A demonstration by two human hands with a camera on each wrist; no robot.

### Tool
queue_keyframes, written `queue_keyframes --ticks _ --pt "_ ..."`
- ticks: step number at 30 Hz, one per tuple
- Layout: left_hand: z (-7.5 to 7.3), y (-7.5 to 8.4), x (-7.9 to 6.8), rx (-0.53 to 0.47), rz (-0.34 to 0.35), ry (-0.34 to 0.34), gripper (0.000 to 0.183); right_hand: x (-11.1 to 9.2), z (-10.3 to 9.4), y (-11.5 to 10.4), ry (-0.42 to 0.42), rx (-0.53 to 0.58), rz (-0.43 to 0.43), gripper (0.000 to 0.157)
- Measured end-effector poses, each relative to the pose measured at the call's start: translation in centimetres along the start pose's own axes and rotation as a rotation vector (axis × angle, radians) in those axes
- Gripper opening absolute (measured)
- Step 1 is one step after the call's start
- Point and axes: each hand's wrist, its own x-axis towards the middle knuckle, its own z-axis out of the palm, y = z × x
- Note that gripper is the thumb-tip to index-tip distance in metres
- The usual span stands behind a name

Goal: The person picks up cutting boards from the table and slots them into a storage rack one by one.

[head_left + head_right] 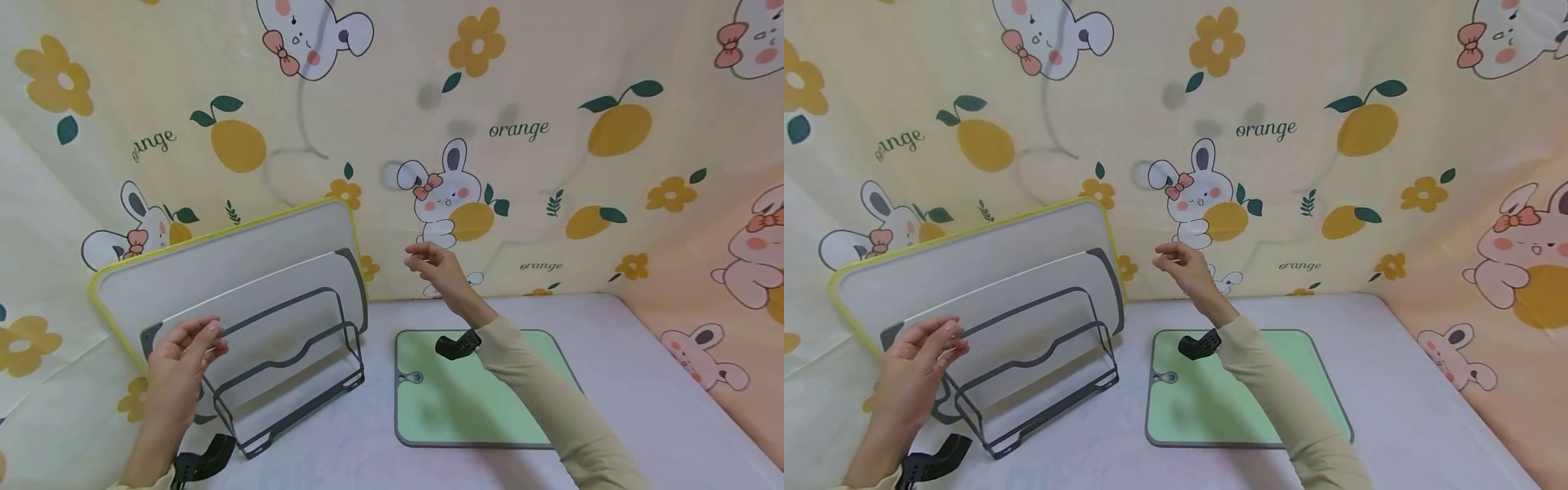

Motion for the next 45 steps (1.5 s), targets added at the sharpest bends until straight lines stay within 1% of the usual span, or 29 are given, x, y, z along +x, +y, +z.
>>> queue_keyframes --ticks 4,6,10,13,18,22,25,31,35,41,45 --pt "1.9 0.1 0.1 0.03 0.014 -0.117 0.028 -0.9 -1.4 -0.3 0.005 0.01 -0.008 0.032" --pt "2.9 0.0 0.0 0.046 0.005 -0.161 0.03 -1.5 -2.1 -0.4 0.011 0.007 -0.008 0.032" --pt "4.8 -0.2 -0.1 0.06 -0.014 -0.246 0.028 -2.6 -3.7 -0.5 0.02 -0.008 -0.007 0.031" --pt "6.1 -0.3 -0.1 0.083 -0.022 -0.299 0.027 -3.3 -4.9 -0.6 0.033 -0.013 -0.001 0.03" --pt "8.2 -0.5 -0.1 0.131 -0.034 -0.358 0.031 -4.2 -6.9 -0.7 0.069 -0.03 0.025 0.028" --pt "9.8 -0.9 0.0 0.133 -0.061 -0.391 0.028 -4.9 -8.5 -0.7 0.097 -0.035 0.027 0.026" --pt "10.9 -1.4 -0.1 0.129 -0.087 -0.411 0.026 -5.6 -9.6 -0.7 0.117 -0.027 0.021 0.021" --pt "12.8 -2.8 -0.9 0.104 -0.118 -0.451 0.023 -7.6 -11.2 0.2 0.148 -0.012 0.027 0.013" --pt "13.8 -3.7 -1.3 0.083 -0.135 -0.464 0.022 -8.8 -12.0 0.7 0.162 0.006 0.046 0.014" --pt "15.3 -4.9 -1.3 0.1 -0.126 -0.467 0.026 -9.9 -13.5 1.4 0.202 0.027 0.044 0.017" --pt "16.2 -6.0 -1.3 0.108 -0.147 -0.467 0.029 -10.6 -14.5 1.9 0.227 0.035 0.053 0.017"
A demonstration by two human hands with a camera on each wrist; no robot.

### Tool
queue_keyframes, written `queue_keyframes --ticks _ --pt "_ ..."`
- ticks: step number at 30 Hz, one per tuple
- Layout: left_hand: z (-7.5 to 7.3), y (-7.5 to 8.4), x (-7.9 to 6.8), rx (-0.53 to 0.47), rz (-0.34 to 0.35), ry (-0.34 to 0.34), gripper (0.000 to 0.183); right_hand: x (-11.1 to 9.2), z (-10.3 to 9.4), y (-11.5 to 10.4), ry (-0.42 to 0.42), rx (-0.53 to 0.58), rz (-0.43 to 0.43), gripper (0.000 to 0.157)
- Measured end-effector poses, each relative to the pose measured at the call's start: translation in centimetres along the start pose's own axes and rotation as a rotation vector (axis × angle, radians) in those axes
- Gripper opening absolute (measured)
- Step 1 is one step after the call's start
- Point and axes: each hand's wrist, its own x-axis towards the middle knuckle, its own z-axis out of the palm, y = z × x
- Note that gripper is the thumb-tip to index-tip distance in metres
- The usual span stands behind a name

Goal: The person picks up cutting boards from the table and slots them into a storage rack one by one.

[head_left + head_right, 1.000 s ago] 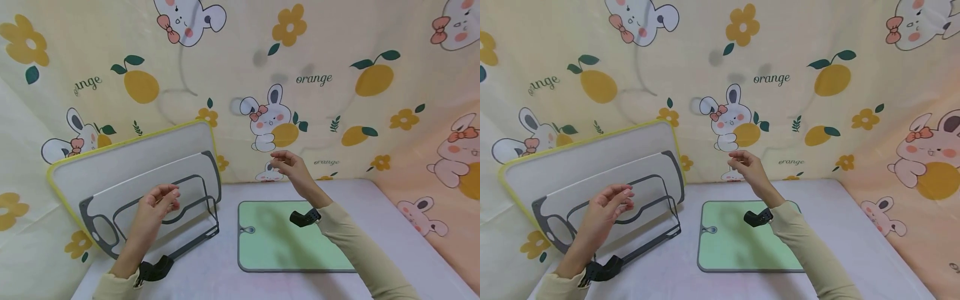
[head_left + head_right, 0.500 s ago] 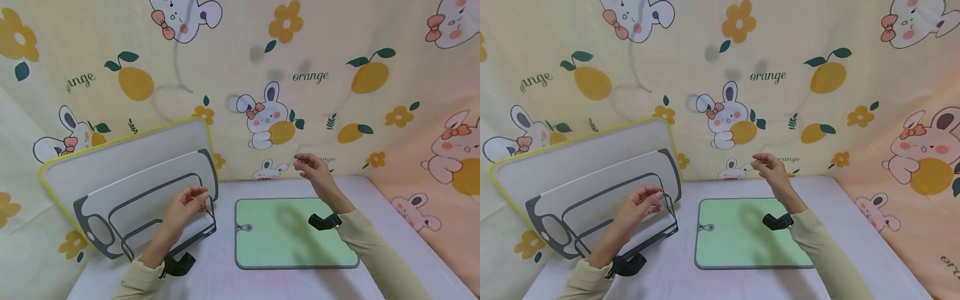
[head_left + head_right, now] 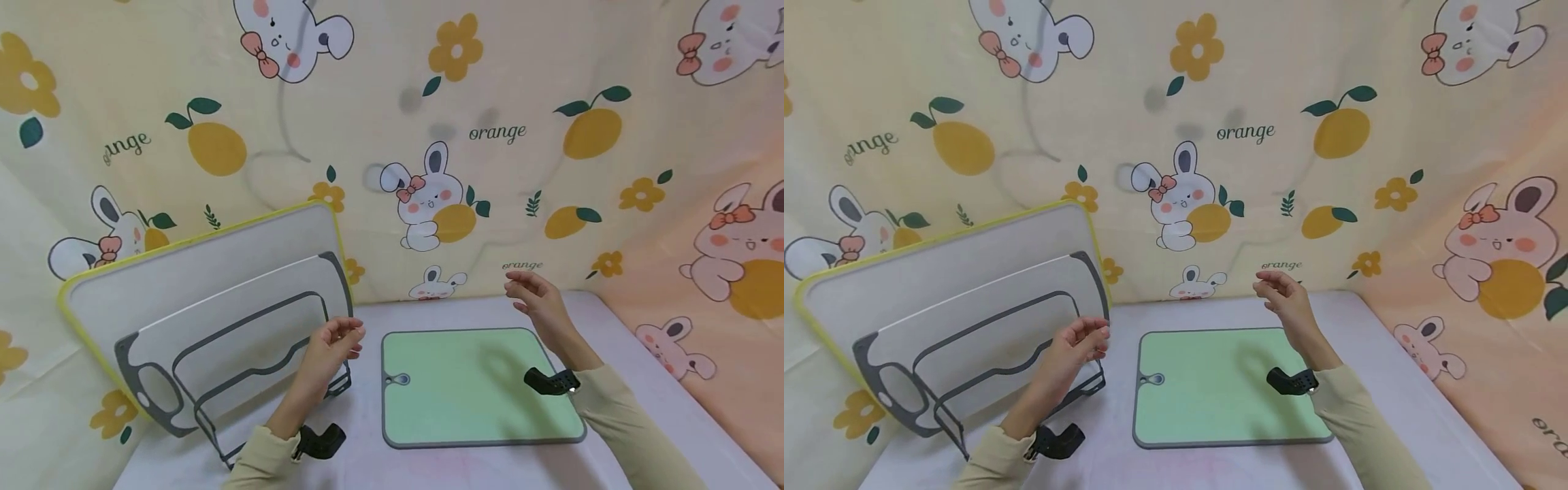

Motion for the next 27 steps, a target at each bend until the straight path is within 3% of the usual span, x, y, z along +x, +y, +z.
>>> queue_keyframes --ticks 9,19,27 --pt "1.7 -2.6 0.9 0.004 -0.023 0.007 0.031 -1.9 -2.7 1.9 0.049 -0.016 0.057 0.015" --pt "3.2 -5.4 1.6 0.056 -0.058 0.022 0.034 -3.7 -5.6 3.5 0.09 -0.131 0.118 0.016" --pt "4.0 -7.3 1.6 0.122 -0.081 0.03 0.037 -5.0 -6.4 5.7 0.091 -0.285 0.244 0.044"
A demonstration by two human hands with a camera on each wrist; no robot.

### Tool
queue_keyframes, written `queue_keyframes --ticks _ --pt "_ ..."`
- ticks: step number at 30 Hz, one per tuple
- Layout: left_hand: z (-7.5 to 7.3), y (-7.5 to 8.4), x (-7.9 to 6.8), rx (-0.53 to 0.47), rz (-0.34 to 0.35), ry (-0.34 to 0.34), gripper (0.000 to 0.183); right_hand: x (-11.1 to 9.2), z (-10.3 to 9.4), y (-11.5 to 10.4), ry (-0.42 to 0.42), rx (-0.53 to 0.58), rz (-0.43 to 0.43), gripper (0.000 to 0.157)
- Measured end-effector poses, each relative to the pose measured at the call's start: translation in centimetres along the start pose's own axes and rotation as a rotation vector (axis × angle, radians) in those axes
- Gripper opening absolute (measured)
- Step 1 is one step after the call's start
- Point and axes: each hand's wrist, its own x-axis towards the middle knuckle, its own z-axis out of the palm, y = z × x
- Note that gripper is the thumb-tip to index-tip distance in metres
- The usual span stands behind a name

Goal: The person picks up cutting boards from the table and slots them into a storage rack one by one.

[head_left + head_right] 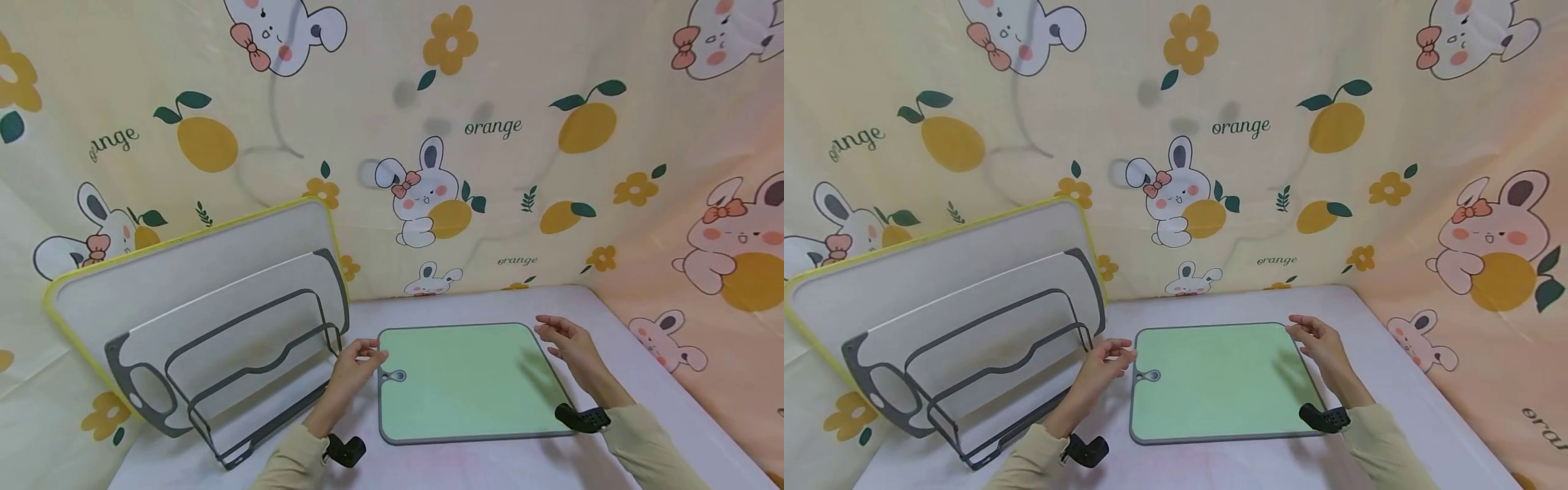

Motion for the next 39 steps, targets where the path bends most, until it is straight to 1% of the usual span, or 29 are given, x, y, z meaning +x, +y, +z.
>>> queue_keyframes --ticks 3,6,8,11,15,19,21,28,33,36,39 --pt "0.2 -0.5 -0.1 0.036 -0.012 -0.01 0.036 -0.2 0.1 0.8 -0.002 -0.057 0.029 0.053" --pt "0.3 -1.0 -0.2 0.066 -0.019 -0.021 0.036 -0.4 0.2 1.6 0.001 -0.092 0.048 0.058" --pt "0.4 -1.3 -0.3 0.068 -0.023 -0.025 0.037 -0.6 0.3 2.0 0.003 -0.113 0.056 0.058" --pt "0.5 -1.8 -0.2 0.071 -0.021 -0.03 0.04 -0.7 0.4 2.8 0.006 -0.134 0.065 0.058" --pt "0.6 -2.4 0.0 0.079 -0.036 -0.028 0.041 -0.8 0.4 3.6 0.018 -0.166 0.082 0.056" --pt "0.7 -2.9 0.1 0.123 -0.033 -0.027 0.043 -1.0 0.2 4.0 0.028 -0.226 0.082 0.053" --pt "0.7 -3.2 0.1 0.163 -0.025 -0.025 0.043 -1.1 0.1 4.1 0.03 -0.263 0.082 0.053" --pt "0.7 -3.7 0.2 0.271 -0.029 -0.034 0.044 -1.1 -0.6 4.7 0.034 -0.364 0.138 0.053" --pt "0.7 -4.2 0.1 0.339 -0.012 -0.063 0.047 -1.2 -0.7 5.0 0.045 -0.416 0.119 0.052" --pt "0.7 -4.4 0.0 0.353 0.005 -0.084 0.048 -1.4 -0.8 5.1 0.042 -0.443 0.102 0.052" --pt "0.7 -4.4 -0.1 0.349 0.006 -0.096 0.05 -1.4 -0.8 5.2 0.031 -0.472 0.079 0.052"
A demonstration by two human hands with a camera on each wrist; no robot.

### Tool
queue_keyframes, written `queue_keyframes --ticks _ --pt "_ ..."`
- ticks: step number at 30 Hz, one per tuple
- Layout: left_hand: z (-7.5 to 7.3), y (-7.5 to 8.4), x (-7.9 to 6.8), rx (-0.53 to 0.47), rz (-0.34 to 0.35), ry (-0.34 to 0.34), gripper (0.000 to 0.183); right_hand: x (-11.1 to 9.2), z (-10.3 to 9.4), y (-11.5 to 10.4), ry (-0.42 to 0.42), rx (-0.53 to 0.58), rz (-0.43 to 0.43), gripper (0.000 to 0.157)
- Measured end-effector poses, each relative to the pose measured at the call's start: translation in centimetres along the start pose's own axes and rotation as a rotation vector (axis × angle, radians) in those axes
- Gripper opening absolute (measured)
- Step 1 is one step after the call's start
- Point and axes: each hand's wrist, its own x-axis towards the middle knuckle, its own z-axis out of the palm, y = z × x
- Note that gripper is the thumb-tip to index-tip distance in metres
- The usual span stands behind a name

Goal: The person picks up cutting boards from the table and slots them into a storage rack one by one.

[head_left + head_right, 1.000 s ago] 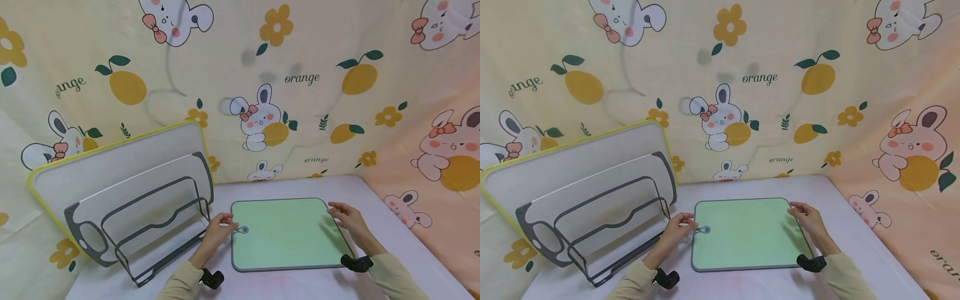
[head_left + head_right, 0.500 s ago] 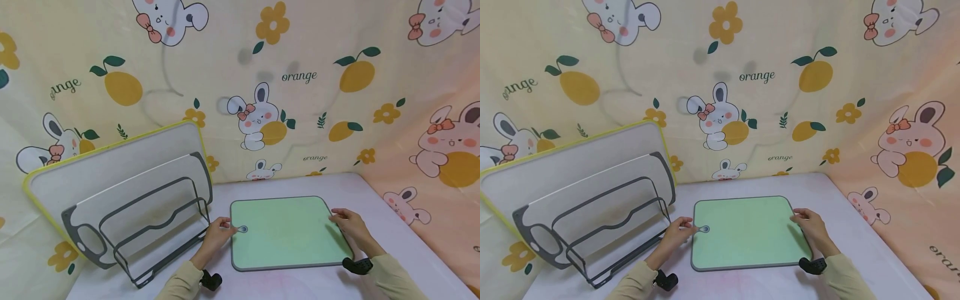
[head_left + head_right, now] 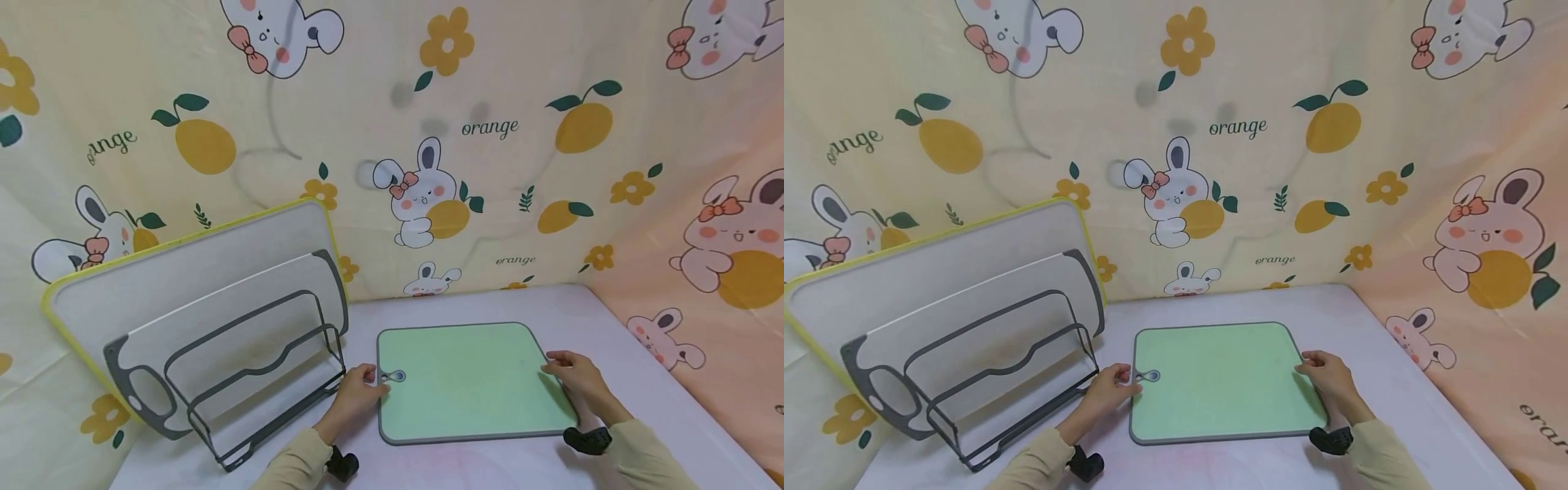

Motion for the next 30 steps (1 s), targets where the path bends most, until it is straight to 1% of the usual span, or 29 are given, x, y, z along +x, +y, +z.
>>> queue_keyframes --ticks 5,10,18,23,30 --pt "0.2 0.1 0.1 0.024 0.032 -0.024 0.049 0.2 0.0 0.3 -0.01 -0.05 -0.039 0.05" --pt "0.5 0.0 0.4 0.033 0.051 -0.026 0.044 0.4 0.1 0.4 -0.026 -0.096 -0.047 0.051" --pt "1.0 -0.1 0.7 0.058 0.027 -0.042 0.04 0.2 0.1 0.4 -0.057 -0.114 -0.059 0.057" --pt "1.1 0.2 0.6 0.032 0.029 -0.031 0.042 0.1 0.2 0.5 -0.068 -0.099 -0.084 0.062" --pt "1.4 0.0 0.3 0.016 0.049 0.013 0.046 0.0 0.4 0.4 -0.071 -0.071 -0.071 0.061"
